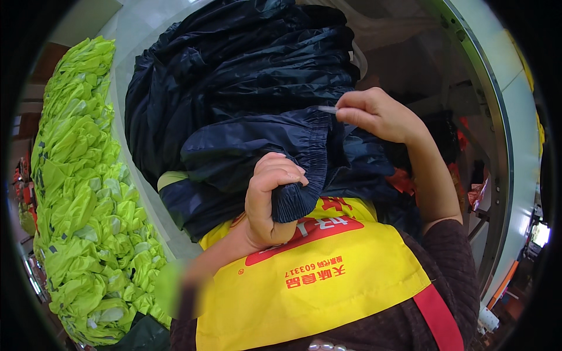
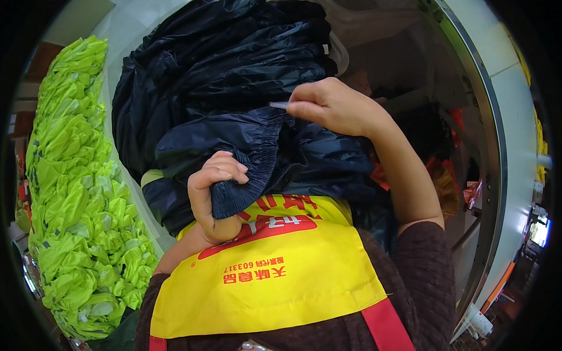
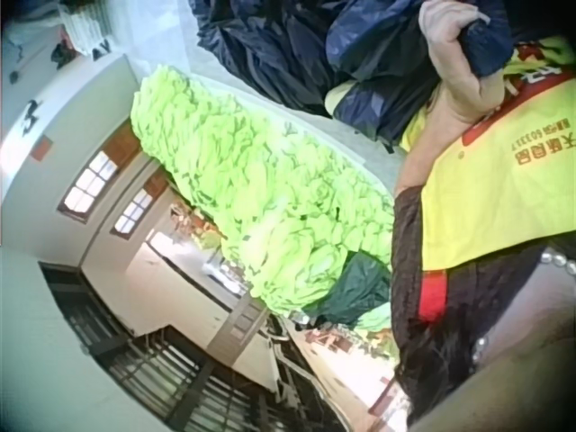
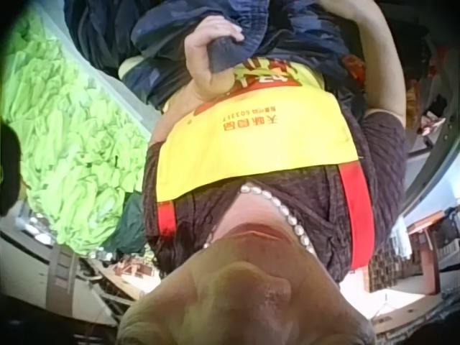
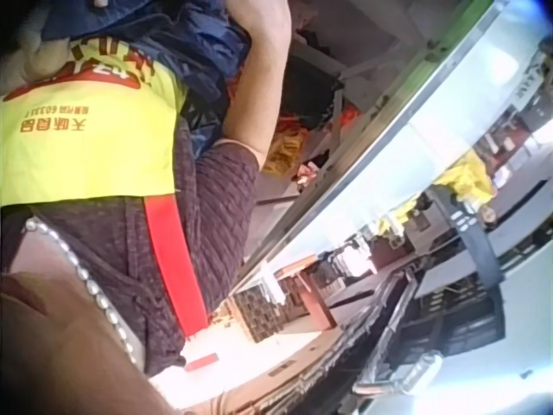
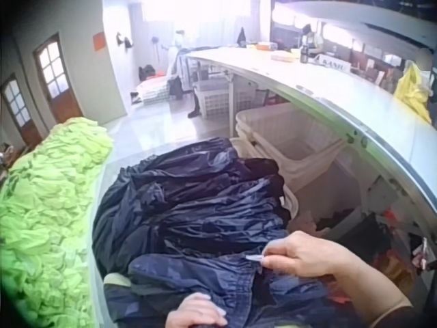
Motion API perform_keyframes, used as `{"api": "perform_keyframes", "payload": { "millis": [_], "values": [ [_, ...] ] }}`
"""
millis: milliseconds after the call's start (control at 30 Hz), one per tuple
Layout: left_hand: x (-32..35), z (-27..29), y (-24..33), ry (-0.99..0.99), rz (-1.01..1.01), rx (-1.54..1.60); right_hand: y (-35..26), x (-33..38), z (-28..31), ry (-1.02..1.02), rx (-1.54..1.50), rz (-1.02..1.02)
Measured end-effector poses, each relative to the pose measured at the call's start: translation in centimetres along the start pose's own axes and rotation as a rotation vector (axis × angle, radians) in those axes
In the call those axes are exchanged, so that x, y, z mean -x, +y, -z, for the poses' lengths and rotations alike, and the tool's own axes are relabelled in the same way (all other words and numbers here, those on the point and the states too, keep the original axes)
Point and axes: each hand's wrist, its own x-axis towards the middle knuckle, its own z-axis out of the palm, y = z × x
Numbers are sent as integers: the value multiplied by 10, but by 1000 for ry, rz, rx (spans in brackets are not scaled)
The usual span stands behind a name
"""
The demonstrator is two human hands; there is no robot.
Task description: The person repeatedly cuts and removes tags from a pile of dark-colored garments using a small blade. The person handles each garment one at a time, snips the tag, and sets the garment aside.
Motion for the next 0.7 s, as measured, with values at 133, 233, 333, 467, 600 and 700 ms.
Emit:
{"api": "perform_keyframes", "payload": {
  "millis": [133, 233, 333, 467, 600, 700],
  "values": [
    [0, -1, 0, -8, -4, -16, 6, 10, -15, 133, -337, -275],
    [0, -5, 1, -28, -10, -49, -12, 10, -39, 95, -527, -395],
    [0, -13, 4, -188, 21, 23, -2, -1, -62, 257, -378, -254],
    [-8, -3, 22, -719, 363, 299, 7, -8, -49, 480, -382, 67],
    [-32, 52, 6, -188, 67, -326, 19, 22, -12, 473, -521, 49],
    [-32, 91, -38, 27, 388, -785, 24, 42, 4, 484, -746, 40]
  ]
}}
